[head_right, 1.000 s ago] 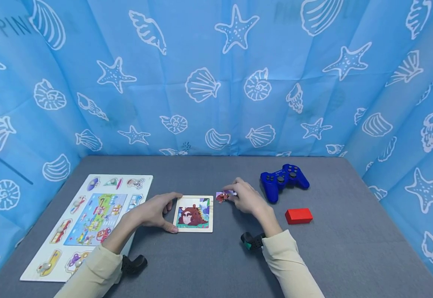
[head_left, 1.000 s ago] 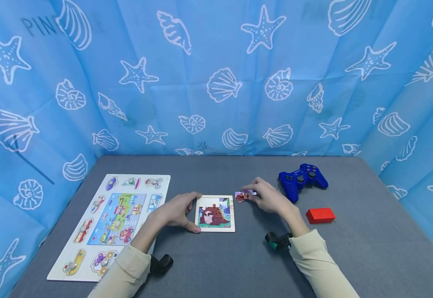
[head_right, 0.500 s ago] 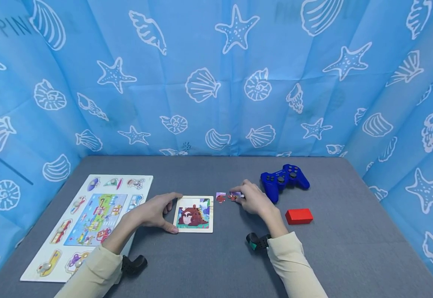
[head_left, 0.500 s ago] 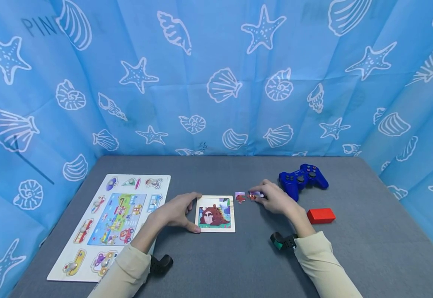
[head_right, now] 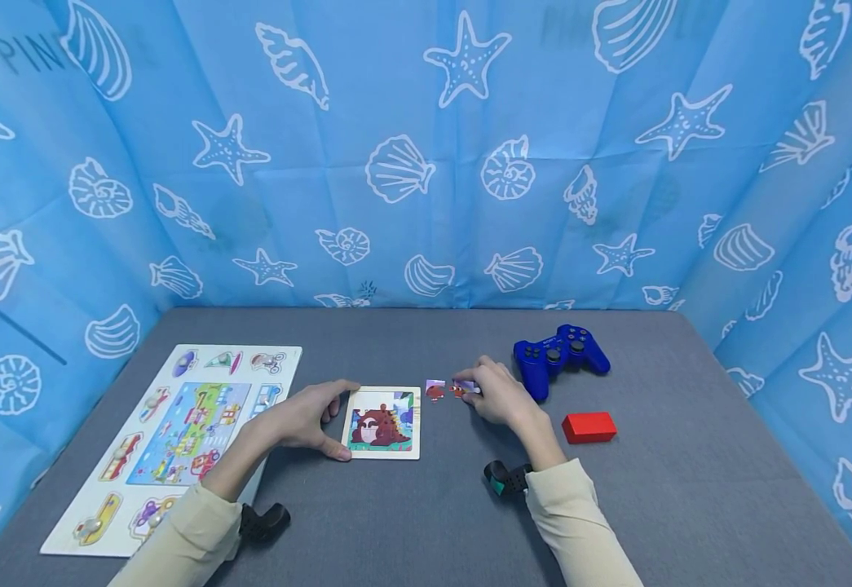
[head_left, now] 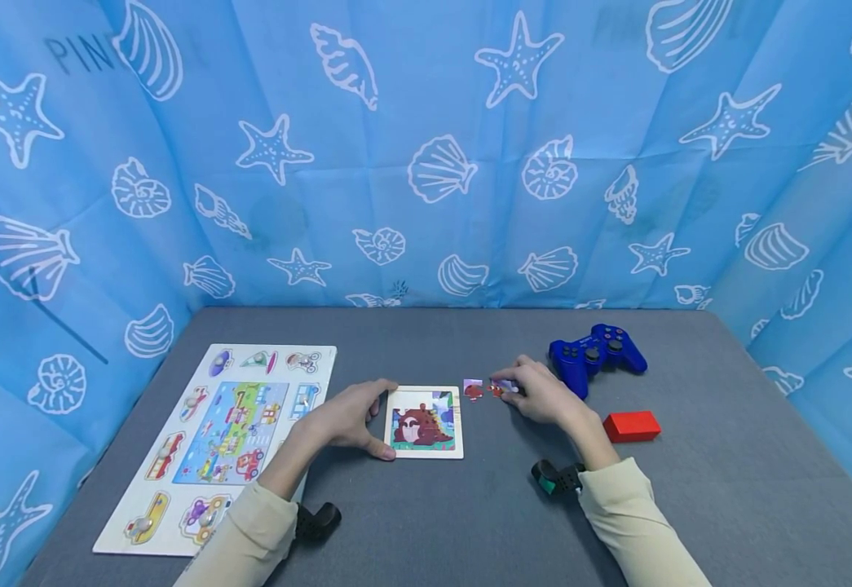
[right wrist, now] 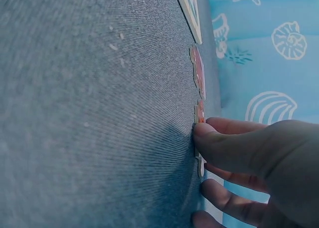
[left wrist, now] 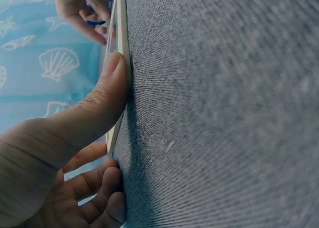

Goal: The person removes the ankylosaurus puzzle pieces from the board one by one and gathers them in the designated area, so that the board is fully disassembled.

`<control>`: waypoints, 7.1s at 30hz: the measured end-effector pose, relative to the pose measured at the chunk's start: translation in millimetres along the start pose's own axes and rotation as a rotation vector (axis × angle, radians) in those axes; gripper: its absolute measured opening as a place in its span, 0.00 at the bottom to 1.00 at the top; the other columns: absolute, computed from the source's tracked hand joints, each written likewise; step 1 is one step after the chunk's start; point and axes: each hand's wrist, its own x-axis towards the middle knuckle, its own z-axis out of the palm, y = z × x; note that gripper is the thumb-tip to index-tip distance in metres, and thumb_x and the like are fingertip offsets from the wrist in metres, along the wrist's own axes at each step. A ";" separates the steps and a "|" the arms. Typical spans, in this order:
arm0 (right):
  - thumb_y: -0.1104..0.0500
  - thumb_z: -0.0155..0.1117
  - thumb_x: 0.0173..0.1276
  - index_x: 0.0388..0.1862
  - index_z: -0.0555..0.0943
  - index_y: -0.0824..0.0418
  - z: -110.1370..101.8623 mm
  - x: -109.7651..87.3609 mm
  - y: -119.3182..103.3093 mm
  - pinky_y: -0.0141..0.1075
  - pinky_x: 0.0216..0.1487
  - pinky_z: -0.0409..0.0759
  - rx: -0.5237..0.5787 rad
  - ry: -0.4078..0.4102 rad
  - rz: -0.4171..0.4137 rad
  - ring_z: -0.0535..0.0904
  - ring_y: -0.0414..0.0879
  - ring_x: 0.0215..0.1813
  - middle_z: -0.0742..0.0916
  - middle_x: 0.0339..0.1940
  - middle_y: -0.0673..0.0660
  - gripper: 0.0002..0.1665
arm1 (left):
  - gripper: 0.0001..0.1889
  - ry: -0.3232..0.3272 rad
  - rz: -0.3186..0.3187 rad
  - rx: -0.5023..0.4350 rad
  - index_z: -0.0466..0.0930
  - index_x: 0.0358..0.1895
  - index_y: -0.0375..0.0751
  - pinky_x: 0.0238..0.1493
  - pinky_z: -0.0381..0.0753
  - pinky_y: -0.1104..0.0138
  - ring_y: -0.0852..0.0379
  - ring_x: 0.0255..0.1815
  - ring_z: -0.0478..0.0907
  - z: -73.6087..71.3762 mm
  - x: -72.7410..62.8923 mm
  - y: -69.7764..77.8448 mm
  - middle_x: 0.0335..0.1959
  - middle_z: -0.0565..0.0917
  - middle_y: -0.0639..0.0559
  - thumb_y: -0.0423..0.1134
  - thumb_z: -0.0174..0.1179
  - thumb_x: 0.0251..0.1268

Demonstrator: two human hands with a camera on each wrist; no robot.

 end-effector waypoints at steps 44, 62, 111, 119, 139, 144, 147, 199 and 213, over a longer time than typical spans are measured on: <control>0.53 0.70 0.70 0.53 0.89 0.51 24.7 19.4 -67.7 0.38 0.34 0.63 -0.003 0.039 -0.106 0.69 0.46 0.37 0.80 0.41 0.56 0.14 | 0.53 -0.020 -0.010 0.009 0.65 0.75 0.41 0.42 0.69 0.62 0.55 0.40 0.69 0.9 3.8 -2.7 0.41 0.74 0.51 0.50 0.84 0.44; 0.57 0.70 0.70 0.50 0.90 0.53 29.9 21.3 -70.0 0.42 0.45 0.75 -0.012 -0.028 -0.159 0.76 0.49 0.47 0.82 0.48 0.57 0.11 | 0.52 -0.020 -0.011 0.000 0.66 0.74 0.42 0.41 0.69 0.62 0.55 0.39 0.69 0.4 3.1 -2.3 0.41 0.74 0.51 0.50 0.84 0.44; 0.56 0.73 0.68 0.60 0.85 0.56 33.3 19.7 -72.1 0.37 0.40 0.70 -0.015 0.017 -0.153 0.71 0.44 0.38 0.83 0.44 0.55 0.21 | 0.52 -0.006 -0.015 -0.002 0.66 0.74 0.43 0.39 0.68 0.62 0.55 0.39 0.68 1.2 3.3 -2.5 0.40 0.73 0.50 0.49 0.84 0.43; 0.57 0.73 0.68 0.61 0.85 0.56 33.5 19.5 -72.1 0.37 0.39 0.69 -0.020 0.003 -0.145 0.70 0.44 0.38 0.82 0.45 0.55 0.22 | 0.52 -0.009 -0.024 -0.004 0.66 0.74 0.43 0.40 0.68 0.62 0.55 0.39 0.69 1.1 3.8 -2.3 0.40 0.73 0.51 0.50 0.84 0.43; 0.67 0.68 0.69 0.63 0.84 0.57 34.9 18.1 -70.4 0.42 0.47 0.74 -0.017 0.005 -0.157 0.73 0.45 0.43 0.82 0.49 0.57 0.23 | 0.52 0.003 -0.014 0.001 0.67 0.73 0.43 0.38 0.68 0.62 0.55 0.38 0.68 2.2 2.2 -1.1 0.40 0.73 0.50 0.49 0.85 0.42; 0.67 0.68 0.68 0.61 0.85 0.59 35.9 16.8 -70.4 0.44 0.48 0.76 -0.020 0.059 -0.174 0.75 0.46 0.44 0.82 0.48 0.56 0.22 | 0.51 0.004 -0.009 0.004 0.67 0.73 0.43 0.38 0.67 0.62 0.55 0.38 0.68 1.9 2.3 -1.0 0.39 0.73 0.50 0.49 0.85 0.42; 0.67 0.68 0.68 0.61 0.85 0.59 34.3 15.8 -69.3 0.45 0.50 0.77 -0.010 0.078 -0.177 0.76 0.47 0.45 0.83 0.48 0.57 0.22 | 0.51 0.001 -0.011 0.003 0.67 0.73 0.43 0.38 0.67 0.62 0.55 0.38 0.68 2.0 2.9 -1.3 0.39 0.73 0.50 0.49 0.84 0.43; 0.70 0.66 0.67 0.62 0.83 0.64 -13.4 -24.5 6.6 0.52 0.44 0.82 -0.087 0.036 0.129 0.79 0.53 0.46 0.83 0.49 0.62 0.23 | 0.52 -0.003 -0.001 -0.007 0.65 0.74 0.42 0.40 0.67 0.62 0.55 0.38 0.68 1.9 2.8 -3.3 0.40 0.72 0.50 0.49 0.84 0.44; 0.61 0.69 0.70 0.62 0.83 0.63 -8.2 -22.8 6.1 0.47 0.39 0.80 -0.134 0.037 0.128 0.78 0.50 0.42 0.83 0.48 0.61 0.22 | 0.52 -0.010 -0.012 -0.010 0.65 0.75 0.42 0.41 0.68 0.61 0.55 0.38 0.68 1.9 2.1 -3.1 0.40 0.73 0.50 0.49 0.84 0.44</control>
